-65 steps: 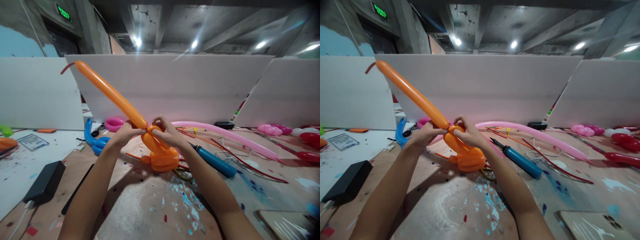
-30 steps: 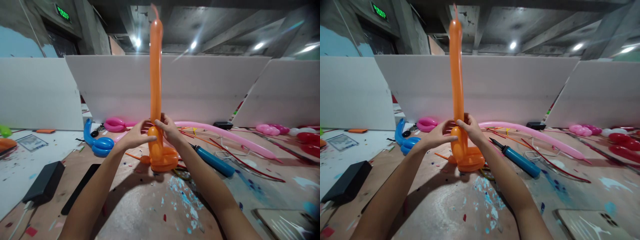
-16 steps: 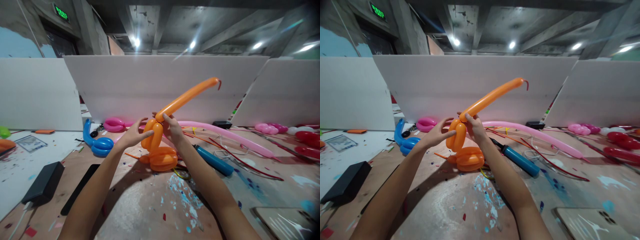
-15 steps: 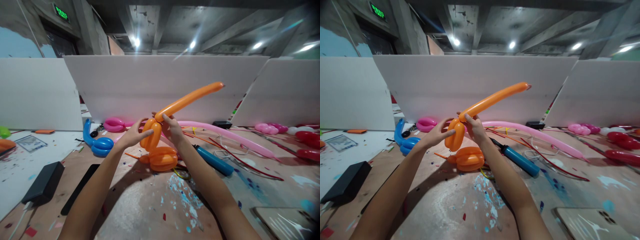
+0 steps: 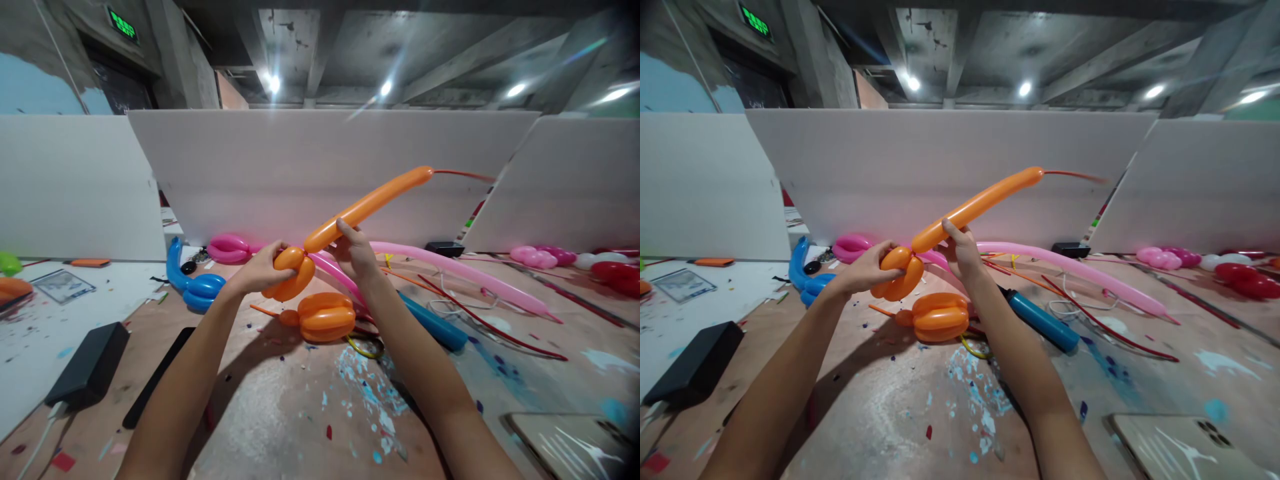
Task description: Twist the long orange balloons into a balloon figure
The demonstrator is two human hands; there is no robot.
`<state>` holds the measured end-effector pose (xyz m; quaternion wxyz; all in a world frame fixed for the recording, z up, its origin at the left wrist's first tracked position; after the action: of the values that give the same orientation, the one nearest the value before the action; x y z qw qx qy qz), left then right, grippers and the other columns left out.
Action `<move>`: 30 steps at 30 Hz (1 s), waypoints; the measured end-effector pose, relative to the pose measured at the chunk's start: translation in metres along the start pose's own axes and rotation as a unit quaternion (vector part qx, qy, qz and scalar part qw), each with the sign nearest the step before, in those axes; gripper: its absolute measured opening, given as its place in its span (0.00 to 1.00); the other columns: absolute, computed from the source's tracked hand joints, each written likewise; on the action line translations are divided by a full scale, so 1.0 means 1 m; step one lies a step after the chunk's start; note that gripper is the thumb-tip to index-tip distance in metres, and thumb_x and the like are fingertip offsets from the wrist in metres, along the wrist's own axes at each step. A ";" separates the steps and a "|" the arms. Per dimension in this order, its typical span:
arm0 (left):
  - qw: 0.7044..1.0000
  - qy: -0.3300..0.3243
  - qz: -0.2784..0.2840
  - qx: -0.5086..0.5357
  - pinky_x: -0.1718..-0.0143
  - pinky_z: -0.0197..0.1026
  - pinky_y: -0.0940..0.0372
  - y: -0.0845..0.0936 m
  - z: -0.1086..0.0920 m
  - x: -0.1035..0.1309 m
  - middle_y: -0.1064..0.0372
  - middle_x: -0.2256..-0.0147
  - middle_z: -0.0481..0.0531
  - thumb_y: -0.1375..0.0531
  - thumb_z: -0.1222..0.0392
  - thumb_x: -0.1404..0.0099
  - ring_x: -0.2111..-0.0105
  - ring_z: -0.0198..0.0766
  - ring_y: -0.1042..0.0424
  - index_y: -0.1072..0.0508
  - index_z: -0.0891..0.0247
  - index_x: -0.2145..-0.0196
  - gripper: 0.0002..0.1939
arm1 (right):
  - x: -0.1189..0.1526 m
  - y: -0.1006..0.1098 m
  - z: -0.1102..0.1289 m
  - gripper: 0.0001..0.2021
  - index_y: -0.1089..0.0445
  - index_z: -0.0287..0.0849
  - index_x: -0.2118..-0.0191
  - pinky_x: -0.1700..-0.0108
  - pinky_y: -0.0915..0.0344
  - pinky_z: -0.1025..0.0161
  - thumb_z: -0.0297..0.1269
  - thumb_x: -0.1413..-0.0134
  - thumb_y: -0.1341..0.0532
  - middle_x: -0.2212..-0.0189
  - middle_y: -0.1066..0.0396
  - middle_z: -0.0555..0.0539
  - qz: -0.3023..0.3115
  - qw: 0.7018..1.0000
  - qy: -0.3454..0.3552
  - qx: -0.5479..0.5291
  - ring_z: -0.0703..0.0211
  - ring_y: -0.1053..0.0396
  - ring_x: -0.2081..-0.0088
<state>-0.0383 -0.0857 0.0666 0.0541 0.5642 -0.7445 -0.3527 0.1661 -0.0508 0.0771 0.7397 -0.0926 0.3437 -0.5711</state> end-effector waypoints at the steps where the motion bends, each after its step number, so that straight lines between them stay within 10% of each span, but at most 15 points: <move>1: 1.000 0.000 0.008 0.001 0.62 0.44 0.33 0.000 -0.001 0.001 0.30 0.60 0.52 0.37 0.56 0.46 0.61 0.42 0.29 0.34 0.62 0.54 0.21 | 0.000 0.000 0.001 0.16 0.34 0.46 0.66 0.68 0.32 0.64 0.43 0.58 0.29 0.68 0.33 0.53 -0.003 1.000 0.000 0.004 0.62 0.33 0.66; 14: 0.999 0.025 0.010 0.028 0.63 0.50 0.30 0.005 0.011 0.001 0.25 0.59 0.57 0.33 0.55 0.52 0.61 0.50 0.26 0.27 0.60 0.54 0.26 | 0.003 -0.004 0.002 0.16 0.35 0.47 0.65 0.70 0.33 0.64 0.46 0.56 0.31 0.67 0.30 0.52 -0.014 1.000 -0.001 0.007 0.59 0.32 0.65; 30: 0.937 0.026 -0.262 0.229 0.60 0.44 0.33 0.011 0.015 -0.012 0.31 0.60 0.53 0.33 0.50 0.49 0.59 0.42 0.30 0.34 0.64 0.59 0.24 | 0.013 -0.013 0.013 0.10 0.32 0.46 0.70 0.72 0.31 0.65 0.40 0.57 0.31 0.72 0.33 0.54 -0.036 0.996 0.058 -0.051 0.63 0.35 0.68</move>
<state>-0.0502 -0.0668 0.0655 -0.1515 0.7454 -0.6293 -0.1592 0.1653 -0.0704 0.0877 0.6916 -0.1091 0.4114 -0.5835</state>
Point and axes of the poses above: each hand's wrist, its own x-axis away from the middle knuckle, its own y-axis out of the back of the hand, z = x × y, the point moved 2 cm from there along -x, towards the middle knuckle
